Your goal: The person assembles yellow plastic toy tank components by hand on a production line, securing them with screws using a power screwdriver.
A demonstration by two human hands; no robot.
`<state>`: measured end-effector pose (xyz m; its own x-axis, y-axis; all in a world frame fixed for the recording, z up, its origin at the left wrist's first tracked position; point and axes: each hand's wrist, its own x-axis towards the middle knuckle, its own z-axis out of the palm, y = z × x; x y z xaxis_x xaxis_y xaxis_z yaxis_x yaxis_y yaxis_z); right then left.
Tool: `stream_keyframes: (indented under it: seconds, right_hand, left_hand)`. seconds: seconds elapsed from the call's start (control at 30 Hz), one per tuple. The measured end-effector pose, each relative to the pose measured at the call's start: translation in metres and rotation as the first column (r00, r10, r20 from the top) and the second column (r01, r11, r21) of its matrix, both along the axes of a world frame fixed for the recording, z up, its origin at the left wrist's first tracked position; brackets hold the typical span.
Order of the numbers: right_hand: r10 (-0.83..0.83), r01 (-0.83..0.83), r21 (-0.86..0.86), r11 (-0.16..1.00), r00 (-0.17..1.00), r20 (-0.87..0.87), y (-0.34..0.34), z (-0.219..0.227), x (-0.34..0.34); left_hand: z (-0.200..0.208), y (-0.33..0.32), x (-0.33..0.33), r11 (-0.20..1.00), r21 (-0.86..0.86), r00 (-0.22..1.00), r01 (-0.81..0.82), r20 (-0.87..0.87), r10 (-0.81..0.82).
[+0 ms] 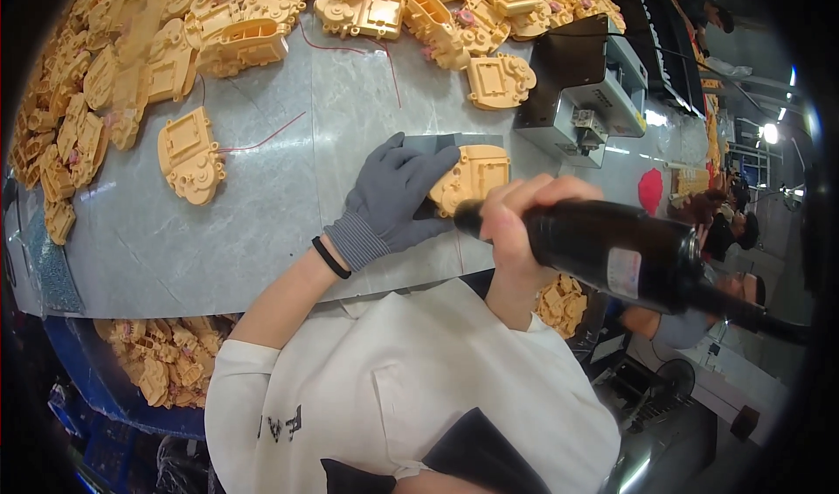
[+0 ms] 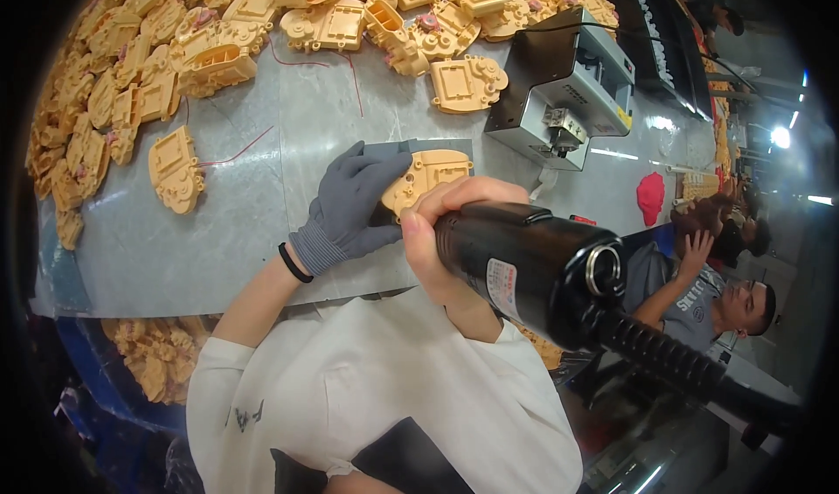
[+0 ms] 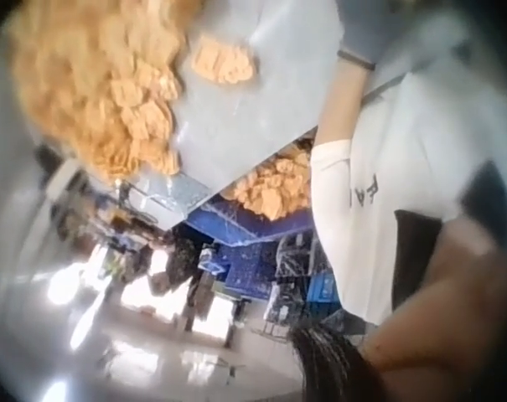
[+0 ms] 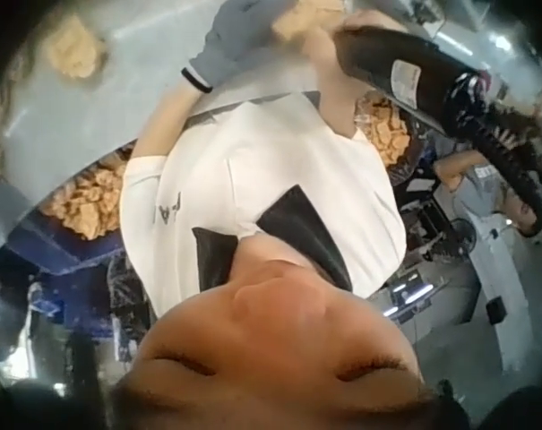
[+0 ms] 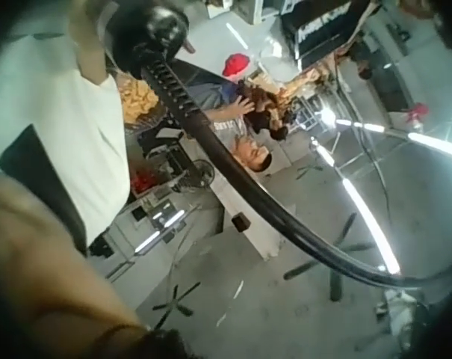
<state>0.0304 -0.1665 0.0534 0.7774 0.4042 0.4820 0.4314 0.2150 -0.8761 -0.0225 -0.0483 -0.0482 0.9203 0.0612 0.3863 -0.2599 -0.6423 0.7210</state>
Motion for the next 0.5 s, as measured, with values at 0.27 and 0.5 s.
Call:
stream_keyframes:
  seconds: [0.27, 0.5]
  right_hand:
    - [0.005, -0.014, -0.089, 0.996, 0.994, -0.105, -0.013, 0.006, 0.006]
    - [-0.46, 0.435, 0.274, 0.857, 0.887, 0.03, -0.069, 0.076, 0.106]
  left_hand:
    - [0.003, -0.008, 0.0, 0.999, -0.013, 0.999, -0.038, -0.028, 0.038]
    - [0.017, -0.004, -0.002, 0.998, 0.061, 0.997, -0.005, -0.07, 0.009]
